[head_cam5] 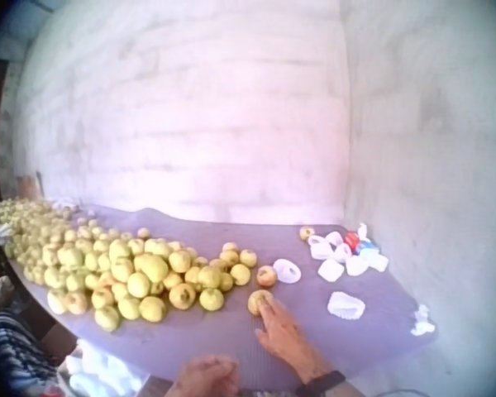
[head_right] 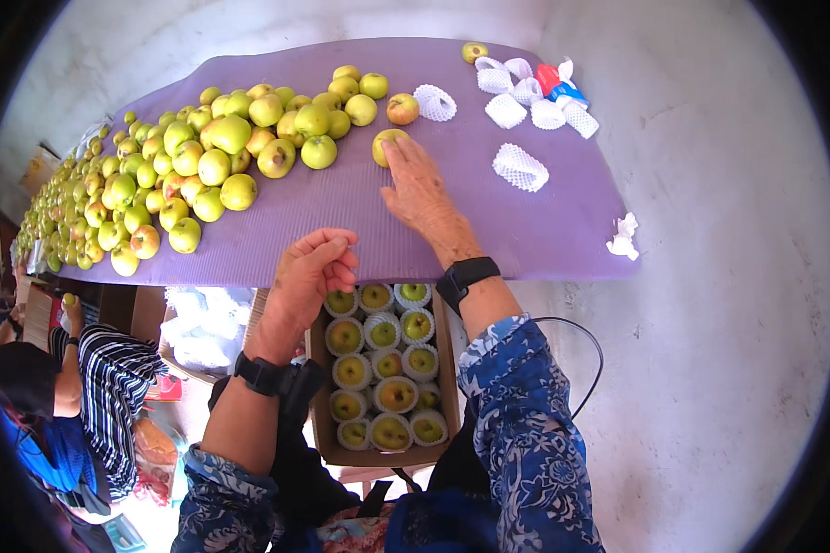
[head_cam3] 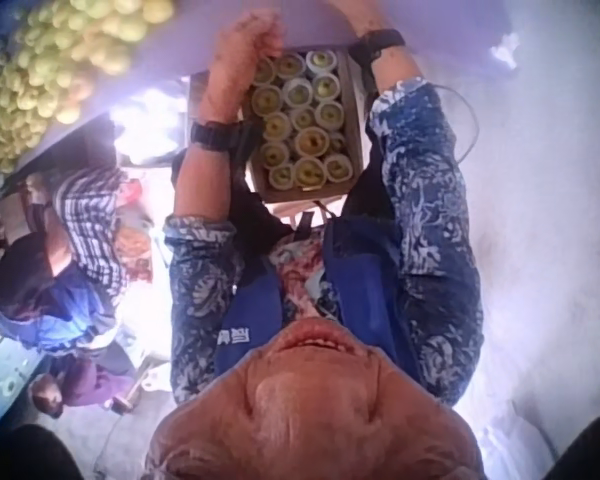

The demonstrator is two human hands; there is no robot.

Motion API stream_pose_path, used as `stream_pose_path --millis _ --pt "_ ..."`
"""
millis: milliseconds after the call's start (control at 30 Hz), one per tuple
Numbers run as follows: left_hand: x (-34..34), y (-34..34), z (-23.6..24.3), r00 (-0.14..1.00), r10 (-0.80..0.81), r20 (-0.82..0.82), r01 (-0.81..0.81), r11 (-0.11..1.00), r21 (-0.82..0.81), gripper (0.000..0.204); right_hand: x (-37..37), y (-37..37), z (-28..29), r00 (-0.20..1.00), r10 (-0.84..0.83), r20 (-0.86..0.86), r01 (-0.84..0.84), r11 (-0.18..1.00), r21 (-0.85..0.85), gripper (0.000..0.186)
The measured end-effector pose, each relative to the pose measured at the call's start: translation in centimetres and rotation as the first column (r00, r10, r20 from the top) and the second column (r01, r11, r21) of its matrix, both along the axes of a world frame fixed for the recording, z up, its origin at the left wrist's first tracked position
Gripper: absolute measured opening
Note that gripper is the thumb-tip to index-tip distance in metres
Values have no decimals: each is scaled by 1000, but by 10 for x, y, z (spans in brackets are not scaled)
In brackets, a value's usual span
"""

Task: Pack apples into a cardboard box with protective foam sleeves.

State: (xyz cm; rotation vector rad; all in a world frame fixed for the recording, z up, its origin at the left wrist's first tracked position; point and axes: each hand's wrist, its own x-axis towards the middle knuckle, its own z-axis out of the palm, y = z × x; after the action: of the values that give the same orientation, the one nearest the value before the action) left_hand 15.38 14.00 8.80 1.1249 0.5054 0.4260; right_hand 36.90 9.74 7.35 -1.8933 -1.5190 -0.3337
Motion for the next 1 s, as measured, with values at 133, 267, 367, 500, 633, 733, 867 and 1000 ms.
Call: stream_pose_path --millis 133,267,367,500,633,733,867,1000 --pt "-4 0 0 1000 11 28 -10 1000 -12 19 0 -2 5 998 -2 -60 -6 992 -129 63" --pt "-7 -2 2 1000 7 21 -7 1000 -6 18 -2 -11 18 993 -2 -119 -15 990 -143 60" --pt "-10 -5 6 1000 19 3 -19 1000 9 18 -7 -17 26 991 24 -131 -54 971 -231 62" --pt "-14 1 15 994 105 20 -106 994 17 18 -12 -22 24 993 30 -117 -64 954 -293 63" --pt "-16 5 16 979 200 48 -200 980 11 17 -12 -20 10 997 21 -78 -35 984 -175 61" --pt "-18 2 14 985 157 77 -159 987 18 18 -8 -11 9 1000 -14 -14 12 996 -90 59" --pt "-19 -2 14 984 156 92 -159 987 34 18 -2 2 33 998 54 37 -51 996 -78 56" --pt "-17 -5 17 982 170 82 -174 984 49 19 -8 22 51 966 197 166 -193 980 -42 52"
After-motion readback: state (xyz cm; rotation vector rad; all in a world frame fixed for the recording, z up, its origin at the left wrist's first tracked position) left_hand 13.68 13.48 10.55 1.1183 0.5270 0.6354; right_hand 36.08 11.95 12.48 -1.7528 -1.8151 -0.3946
